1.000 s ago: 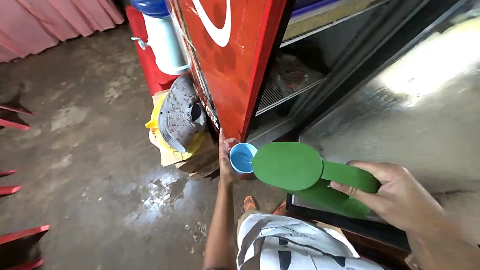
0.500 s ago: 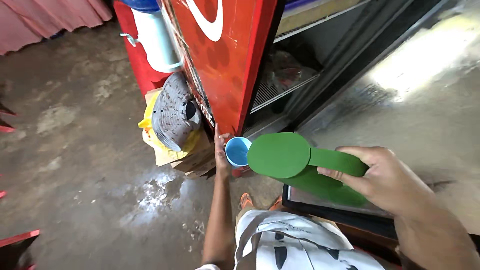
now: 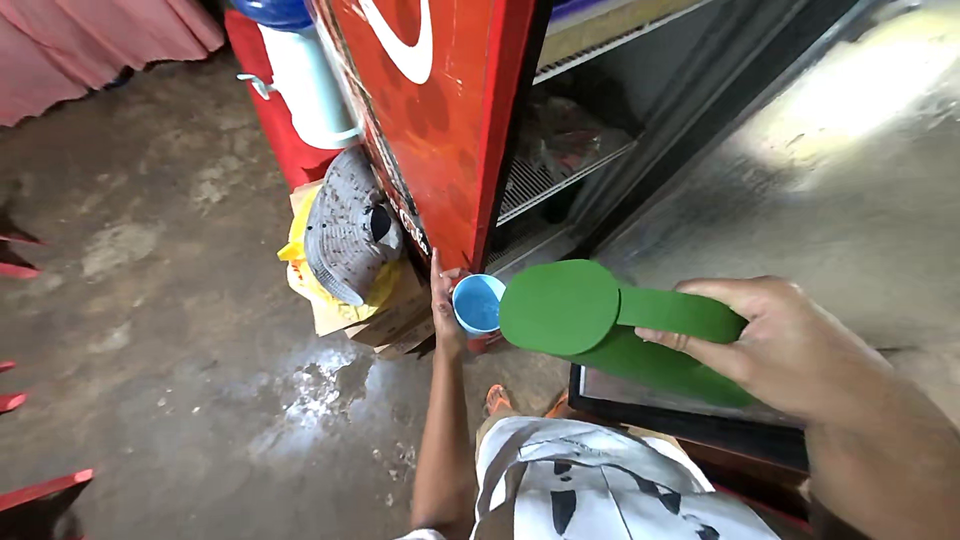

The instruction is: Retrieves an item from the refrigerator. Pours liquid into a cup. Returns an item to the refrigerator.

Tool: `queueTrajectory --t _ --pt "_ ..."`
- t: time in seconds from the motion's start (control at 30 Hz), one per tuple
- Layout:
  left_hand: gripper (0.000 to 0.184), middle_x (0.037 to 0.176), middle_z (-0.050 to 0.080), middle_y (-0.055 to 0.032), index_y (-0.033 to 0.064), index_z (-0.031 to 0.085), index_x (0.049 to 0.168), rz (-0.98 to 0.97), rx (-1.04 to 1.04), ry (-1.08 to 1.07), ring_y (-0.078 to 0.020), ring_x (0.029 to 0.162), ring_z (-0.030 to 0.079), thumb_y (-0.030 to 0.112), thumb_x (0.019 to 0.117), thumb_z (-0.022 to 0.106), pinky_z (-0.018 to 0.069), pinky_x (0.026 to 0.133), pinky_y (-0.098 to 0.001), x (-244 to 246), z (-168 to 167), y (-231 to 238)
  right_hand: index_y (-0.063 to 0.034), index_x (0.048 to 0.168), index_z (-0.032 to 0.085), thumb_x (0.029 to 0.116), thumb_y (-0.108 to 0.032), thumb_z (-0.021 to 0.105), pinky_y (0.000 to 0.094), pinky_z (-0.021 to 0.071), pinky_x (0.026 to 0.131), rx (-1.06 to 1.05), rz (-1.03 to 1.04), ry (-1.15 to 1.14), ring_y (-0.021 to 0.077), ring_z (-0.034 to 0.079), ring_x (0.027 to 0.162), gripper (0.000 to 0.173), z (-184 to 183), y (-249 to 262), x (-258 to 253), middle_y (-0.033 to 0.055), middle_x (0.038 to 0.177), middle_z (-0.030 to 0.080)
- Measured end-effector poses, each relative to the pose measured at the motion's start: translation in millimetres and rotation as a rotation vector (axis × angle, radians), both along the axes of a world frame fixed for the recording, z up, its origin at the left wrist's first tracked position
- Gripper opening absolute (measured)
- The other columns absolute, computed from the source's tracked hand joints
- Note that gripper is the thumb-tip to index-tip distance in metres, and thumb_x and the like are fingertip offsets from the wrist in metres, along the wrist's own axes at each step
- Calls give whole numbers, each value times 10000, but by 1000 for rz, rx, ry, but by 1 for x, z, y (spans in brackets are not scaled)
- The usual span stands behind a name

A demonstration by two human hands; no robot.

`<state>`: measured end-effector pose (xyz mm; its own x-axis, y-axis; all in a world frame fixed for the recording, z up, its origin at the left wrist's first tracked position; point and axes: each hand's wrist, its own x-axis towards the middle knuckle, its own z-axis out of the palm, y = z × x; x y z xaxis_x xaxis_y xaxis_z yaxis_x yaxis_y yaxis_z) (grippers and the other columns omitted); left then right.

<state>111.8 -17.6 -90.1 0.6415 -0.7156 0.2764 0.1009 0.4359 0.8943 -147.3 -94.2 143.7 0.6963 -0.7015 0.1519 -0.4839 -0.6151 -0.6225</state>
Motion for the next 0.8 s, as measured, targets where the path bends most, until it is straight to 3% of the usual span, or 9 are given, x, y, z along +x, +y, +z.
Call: queueTrajectory --t 0.2,0.3,0.53,0.67,0.8 --pt "1211 1143 695 -7 63 99 1624 5 -50 18 -77 1025 669 908 807 393 556 950 -303 -4 -1 -2 -130 874 700 844 -441 735 67 492 659 5 -15 5 -148 584 728 314 2 0 1 -125 754 639" --pt "1243 1146 693 -14 63 117 1623 14 -32 36 -83 1026 667 932 780 399 556 948 -309 -4 0 -4 -142 865 691 849 -448 734 77 494 651 6 -22 18 -143 583 719 309 2 -1 1 -129 750 633" --pt "1180 1153 691 -13 53 166 1614 30 -67 24 -80 1065 658 902 824 384 544 973 -304 -5 3 -8 -137 879 702 854 -428 737 77 498 665 18 -33 -8 -141 588 733 294 2 0 0 -126 762 643" --pt "1199 1155 680 -24 40 112 1615 15 -66 21 -83 1061 658 898 824 390 548 968 -305 -4 4 -10 -130 880 707 850 -420 732 87 497 661 -2 -36 -15 -126 591 728 293 0 0 0 -107 761 648" --pt "1132 1216 664 -36 33 210 1582 22 -95 7 -94 1134 638 880 850 383 532 1004 -322 -4 5 -11 -126 859 690 855 -442 724 95 495 654 -20 -31 -39 -112 593 720 318 -1 -1 -3 -93 746 639"
